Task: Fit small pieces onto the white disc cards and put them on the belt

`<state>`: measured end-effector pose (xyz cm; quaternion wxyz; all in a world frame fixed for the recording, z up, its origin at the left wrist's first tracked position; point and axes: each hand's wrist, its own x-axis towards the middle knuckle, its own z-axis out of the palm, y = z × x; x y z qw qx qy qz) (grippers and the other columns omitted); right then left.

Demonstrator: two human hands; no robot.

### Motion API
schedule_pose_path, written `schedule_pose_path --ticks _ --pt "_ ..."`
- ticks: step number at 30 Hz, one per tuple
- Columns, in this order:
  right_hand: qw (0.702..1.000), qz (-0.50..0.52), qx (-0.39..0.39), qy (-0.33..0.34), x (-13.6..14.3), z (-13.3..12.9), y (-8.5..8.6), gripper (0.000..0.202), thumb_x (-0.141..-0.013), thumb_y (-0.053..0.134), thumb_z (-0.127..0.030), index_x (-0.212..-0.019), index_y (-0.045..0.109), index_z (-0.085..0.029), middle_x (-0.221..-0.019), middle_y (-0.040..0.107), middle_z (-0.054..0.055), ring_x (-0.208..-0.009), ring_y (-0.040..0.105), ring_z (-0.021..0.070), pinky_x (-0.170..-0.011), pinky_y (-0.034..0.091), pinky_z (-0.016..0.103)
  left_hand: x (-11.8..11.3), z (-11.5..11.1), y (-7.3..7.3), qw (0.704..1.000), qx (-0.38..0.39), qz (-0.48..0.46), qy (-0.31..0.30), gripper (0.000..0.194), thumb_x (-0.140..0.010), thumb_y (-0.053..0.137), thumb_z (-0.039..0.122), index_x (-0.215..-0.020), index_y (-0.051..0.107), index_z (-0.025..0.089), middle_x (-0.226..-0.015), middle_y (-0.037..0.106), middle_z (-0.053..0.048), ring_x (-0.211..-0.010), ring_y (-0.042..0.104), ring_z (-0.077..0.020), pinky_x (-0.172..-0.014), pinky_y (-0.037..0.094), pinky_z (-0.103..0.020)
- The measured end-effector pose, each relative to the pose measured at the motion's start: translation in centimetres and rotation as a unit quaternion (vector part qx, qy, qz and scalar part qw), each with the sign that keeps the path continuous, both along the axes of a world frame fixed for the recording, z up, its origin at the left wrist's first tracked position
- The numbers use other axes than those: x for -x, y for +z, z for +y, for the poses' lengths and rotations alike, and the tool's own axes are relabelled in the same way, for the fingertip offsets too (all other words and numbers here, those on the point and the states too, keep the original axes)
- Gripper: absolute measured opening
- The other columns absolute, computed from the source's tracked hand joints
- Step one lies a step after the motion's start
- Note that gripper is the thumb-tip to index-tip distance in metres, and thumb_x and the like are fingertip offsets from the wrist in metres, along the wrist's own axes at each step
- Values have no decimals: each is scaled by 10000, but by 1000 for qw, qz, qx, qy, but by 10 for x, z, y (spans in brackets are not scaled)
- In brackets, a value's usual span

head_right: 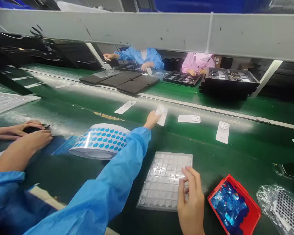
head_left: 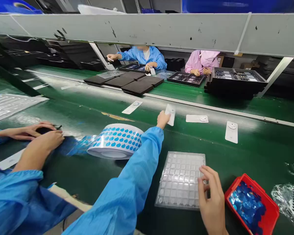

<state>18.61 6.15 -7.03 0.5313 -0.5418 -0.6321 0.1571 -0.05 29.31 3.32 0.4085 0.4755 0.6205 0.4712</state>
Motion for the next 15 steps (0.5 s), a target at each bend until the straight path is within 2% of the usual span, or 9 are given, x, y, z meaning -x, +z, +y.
schedule_pose_path --ticks 2,4,6,8,10,12,15 --pt "1000 13 -7 -12 -4 2 11 240 -1084 566 -224 -1272 715 -215 -1238 718 138 -886 726 202 -589 616 266 -5 -29 -5 999 22 -14 -31 216 -1082 615 322 -1209 672 157 -1111 739 -76 -892 736 -200 -769 630 -331" --pt "999 29 -15 -31 -6 2 22 235 -1079 579 -220 -1279 705 -215 -1216 715 129 -893 711 198 -591 605 266 -13 -76 -15 994 39 -38 -96 225 -1064 599 313 -1233 656 177 -1102 761 -67 -868 752 -210 -727 617 -305" --pt "998 34 -33 -52 -6 1 33 231 -1074 595 -210 -1277 702 -221 -1207 711 121 -872 699 190 -581 593 268 -19 -134 -24 979 40 -76 -186 341 -980 690 322 -1299 647 207 -1229 758 -74 -1003 754 -242 -784 620 -300" --pt "996 13 -56 -71 -5 -1 40 218 -1063 626 -202 -1256 722 -237 -1167 715 105 -816 690 182 -562 582 279 -20 -189 -31 966 42 -109 -233 463 -949 716 360 -1387 619 247 -1335 730 -77 -1125 728 -256 -858 612 -296" --pt "995 -30 -75 -66 -4 -6 45 208 -1051 663 -186 -1229 748 -252 -1092 720 82 -776 692 179 -591 600 306 -18 -230 -38 950 81 -161 -253 533 -945 716 387 -1439 548 275 -1232 761 -70 -992 752 -233 -779 609 -287" --pt "994 -71 -83 -25 -4 -12 46 220 -1044 677 -152 -1215 765 -258 -1035 719 67 -816 713 189 -674 633 331 -15 -253 -44 939 103 -204 -257 551 -932 731 393 -1419 499 281 -1096 774 -51 -857 745 -213 -687 585 -273" --pt "993 -93 -63 46 -5 -22 47 231 -1047 667 -128 -1208 769 -259 -1021 716 58 -861 725 187 -714 645 324 -15 -264 -50 949 90 -202 -226 450 -951 715 404 -1328 514 263 -1056 756 -50 -860 735 -217 -666 563 -273"
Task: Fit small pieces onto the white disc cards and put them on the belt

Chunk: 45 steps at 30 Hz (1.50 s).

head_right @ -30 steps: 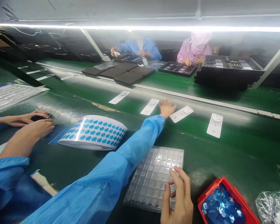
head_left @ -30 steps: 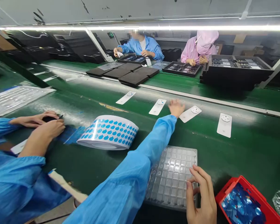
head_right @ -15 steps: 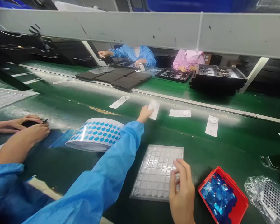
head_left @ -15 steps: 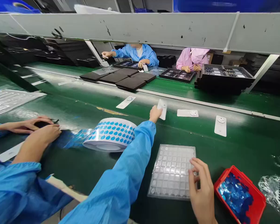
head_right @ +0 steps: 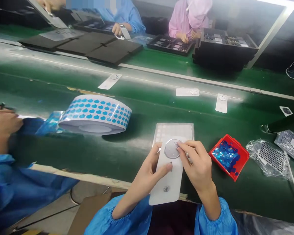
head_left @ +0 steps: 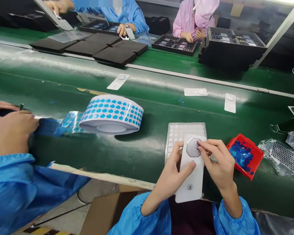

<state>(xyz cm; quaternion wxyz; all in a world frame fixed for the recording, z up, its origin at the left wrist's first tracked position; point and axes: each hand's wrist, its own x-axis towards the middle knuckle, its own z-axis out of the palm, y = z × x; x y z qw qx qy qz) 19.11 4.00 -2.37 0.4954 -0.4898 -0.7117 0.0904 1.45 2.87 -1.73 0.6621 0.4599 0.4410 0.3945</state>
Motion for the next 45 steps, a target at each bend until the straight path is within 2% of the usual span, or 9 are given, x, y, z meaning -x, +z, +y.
schedule_pose_path --ticks 8,13,21,28,33,36,38,41,45 --pt "997 -67 21 30 -2 -18 1 185 -1062 652 -135 -1167 758 -244 -1024 737 61 -892 749 190 -770 652 327 -1 -11 -7 980 -122 142 67 229 -1060 570 357 -1255 620 247 -1105 755 -38 -900 726 -201 -802 553 -297" --pt "993 -117 -5 35 2 -21 2 174 -1061 619 -109 -1128 722 -232 -1015 754 66 -907 743 198 -801 645 344 4 -18 -8 974 -144 165 60 204 -1071 545 367 -1213 638 254 -863 707 17 -633 637 -147 -598 485 -239" --pt "976 -200 -89 11 1 -22 -11 115 -1051 654 -162 -1087 728 -242 -950 781 68 -782 732 197 -685 625 338 7 -22 -3 971 -153 166 77 196 -1060 571 335 -1232 635 265 -859 708 35 -577 599 -131 -577 457 -236" --pt "969 -212 -124 26 3 -19 -8 122 -1026 686 -138 -1086 706 -242 -908 767 49 -733 704 186 -639 592 321 6 -23 -4 970 -172 145 96 170 -1058 567 282 -1218 620 264 -1018 781 7 -859 772 -184 -771 571 -258" --pt "999 -42 20 26 25 -28 -3 137 -1007 617 -121 -940 640 -238 -822 670 9 -680 622 151 -590 549 266 2 -27 -8 962 -183 172 109 269 -1068 553 282 -1332 606 275 -1175 809 -23 -978 810 -205 -841 608 -268" --pt "982 102 161 13 35 -42 -2 133 -1007 604 -181 -887 603 -238 -793 591 -15 -575 547 122 -473 493 230 -2 -30 -11 955 -197 194 108 285 -1070 535 272 -1344 612 286 -1184 815 -22 -947 822 -206 -810 617 -263" --pt "967 148 208 11 32 -50 -2 111 -1026 602 -222 -918 608 -245 -860 629 9 -600 617 137 -457 527 231 -2 -30 -14 952 -200 206 110 279 -1068 529 281 -1331 622 285 -1138 820 -23 -904 823 -213 -779 617 -272" --pt "966 149 189 -90 4 -54 -2 84 -1031 645 -293 -964 623 -247 -1000 704 48 -745 737 189 -559 627 273 7 -27 -17 948 -178 225 139 248 -1051 557 322 -1278 631 257 -964 808 -15 -753 793 -211 -693 601 -279" --pt "941 -64 96 -318 -61 -47 -4 168 -1009 637 -372 -1032 683 -212 -916 723 48 -742 714 212 -692 613 350 34 -18 -20 938 -115 245 217 326 -994 640 448 -1226 619 219 -766 740 10 -569 702 -202 -510 520 -256"
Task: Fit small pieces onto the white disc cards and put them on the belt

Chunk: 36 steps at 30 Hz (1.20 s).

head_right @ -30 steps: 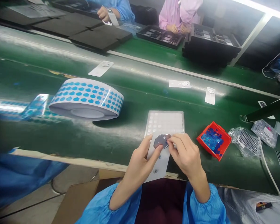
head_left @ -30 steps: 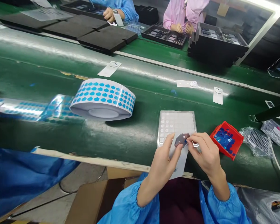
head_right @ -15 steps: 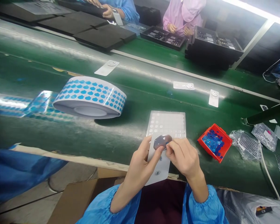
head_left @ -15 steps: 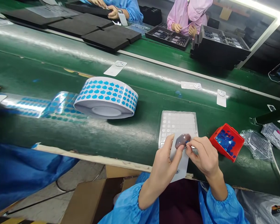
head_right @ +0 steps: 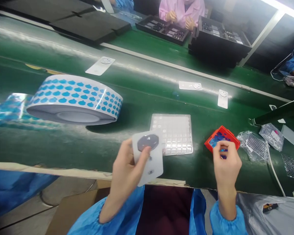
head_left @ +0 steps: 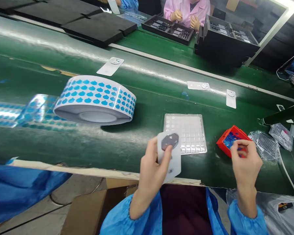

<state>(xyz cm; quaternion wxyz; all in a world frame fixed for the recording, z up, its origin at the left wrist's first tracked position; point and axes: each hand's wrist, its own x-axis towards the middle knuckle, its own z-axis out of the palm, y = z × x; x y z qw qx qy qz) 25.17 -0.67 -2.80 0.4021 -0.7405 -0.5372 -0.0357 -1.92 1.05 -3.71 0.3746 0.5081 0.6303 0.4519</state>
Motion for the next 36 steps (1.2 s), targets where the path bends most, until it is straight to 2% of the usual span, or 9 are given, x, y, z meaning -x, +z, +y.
schedule_pose_path --ticks 3,6,11,15,19,21,23,29,36 --pt "993 -85 86 -3 -37 5 -7 321 -1050 518 -432 -1123 714 -189 -1082 750 126 -897 730 275 -783 589 423 17 6 1 998 32 -14 45 418 -947 685 508 -1227 611 207 -734 717 9 -574 701 -212 -480 510 -247" --pt "982 -123 145 17 -50 4 -15 454 -1066 465 -528 -920 736 -194 -1270 702 191 -1158 693 356 -932 560 494 25 10 2 996 41 -34 67 440 -921 696 521 -1209 607 201 -733 706 10 -561 691 -202 -461 504 -238" --pt "972 -141 182 -35 -42 -1 -9 504 -1091 424 -539 -1245 740 -179 -1125 754 152 -1016 707 374 -840 557 508 32 11 -1 994 57 -50 84 466 -891 710 551 -1183 608 203 -797 726 -16 -583 704 -208 -464 524 -247" --pt "970 -207 126 -13 -18 9 9 510 -1111 425 -505 -1047 789 -153 -1265 648 241 -1205 611 455 -956 533 585 36 11 -6 991 74 -73 88 471 -883 714 550 -1188 600 210 -823 736 -25 -595 707 -209 -476 540 -253" --pt "968 -152 76 186 34 36 6 318 -1128 481 -347 -1254 726 -187 -1184 670 157 -1119 653 336 -963 563 502 37 10 -9 989 83 -89 78 469 -901 706 554 -1206 590 217 -798 722 -12 -603 708 -218 -489 543 -262" --pt "937 -137 113 301 63 54 -7 270 -1130 483 -265 -1286 701 -227 -1122 700 90 -1019 685 253 -839 581 374 37 9 -10 990 82 -89 73 458 -911 698 556 -1201 591 219 -760 698 5 -590 696 -216 -503 547 -271" --pt "909 -150 152 358 86 71 -23 241 -1115 501 -208 -1250 700 -224 -1084 698 79 -988 683 240 -740 546 333 37 7 -11 991 82 -84 67 440 -919 693 551 -1190 594 219 -724 677 18 -576 679 -212 -515 542 -274" --pt "898 -161 174 372 103 97 -46 126 -1075 580 -172 -1084 698 -213 -1033 658 85 -948 648 254 -663 459 321 47 5 -17 989 87 -98 68 449 -936 698 580 -1192 592 226 -687 649 30 -551 644 -206 -503 516 -269" --pt "916 -69 131 372 106 87 -32 187 -1090 530 -198 -984 683 -213 -910 689 42 -811 663 201 -677 510 309 40 4 -15 987 88 -120 53 396 -976 678 515 -1237 605 227 -886 759 -25 -647 707 -206 -580 545 -274"
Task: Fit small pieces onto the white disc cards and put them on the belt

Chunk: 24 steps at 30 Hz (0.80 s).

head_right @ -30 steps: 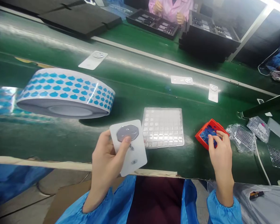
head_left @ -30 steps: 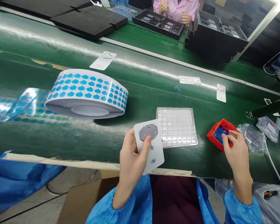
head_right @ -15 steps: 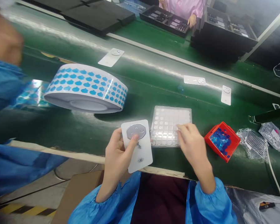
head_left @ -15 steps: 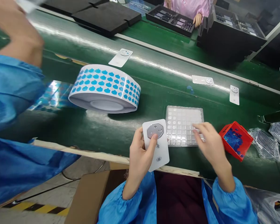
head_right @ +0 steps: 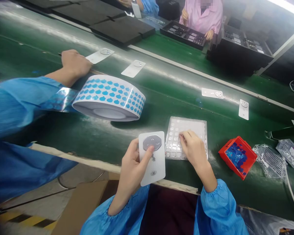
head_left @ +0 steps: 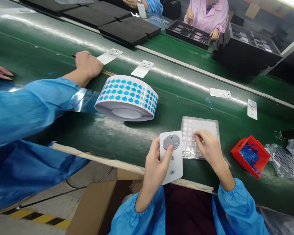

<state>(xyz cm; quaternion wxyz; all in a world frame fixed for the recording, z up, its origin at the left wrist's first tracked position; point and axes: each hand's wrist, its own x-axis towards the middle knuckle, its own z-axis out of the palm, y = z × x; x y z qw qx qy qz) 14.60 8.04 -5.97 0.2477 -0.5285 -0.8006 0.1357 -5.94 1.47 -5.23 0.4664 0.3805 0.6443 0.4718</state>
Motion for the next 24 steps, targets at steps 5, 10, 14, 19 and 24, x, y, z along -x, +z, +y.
schedule_pose_path --ticks 5,10,14,19,24 --pt "923 353 142 -63 7 -30 23 83 -986 739 -290 -1044 761 -235 -946 757 27 -808 738 180 -655 607 261 -18 2 1 998 -39 -9 -53 305 -1002 634 420 -1236 623 225 -1030 788 -33 -786 750 -206 -711 568 -283" --pt "840 477 244 -91 12 -44 37 197 -874 884 -363 -962 785 -217 -871 760 33 -742 749 190 -603 658 268 -31 1 3 996 -59 3 -69 276 -1016 631 381 -1249 630 233 -1057 793 -15 -877 757 -202 -765 558 -268" --pt "833 479 245 -126 14 -44 36 209 -837 902 -398 -896 821 -215 -923 781 51 -828 760 216 -636 692 288 -36 -1 6 994 -71 29 -72 258 -1023 623 364 -1248 636 238 -1023 795 -4 -840 754 -189 -741 556 -256" --pt "847 448 250 -140 15 -46 33 223 -866 870 -426 -959 844 -225 -950 806 53 -797 762 208 -683 699 311 -38 -2 8 991 -91 72 -69 222 -1021 605 327 -1221 647 242 -1003 796 -1 -819 759 -177 -726 561 -242" --pt "872 405 236 -143 16 -47 33 273 -871 865 -475 -939 827 -213 -991 817 67 -829 774 220 -717 672 310 -39 -3 7 988 -102 90 -73 232 -1029 590 304 -1248 633 243 -1048 801 -11 -860 772 -178 -739 573 -236"
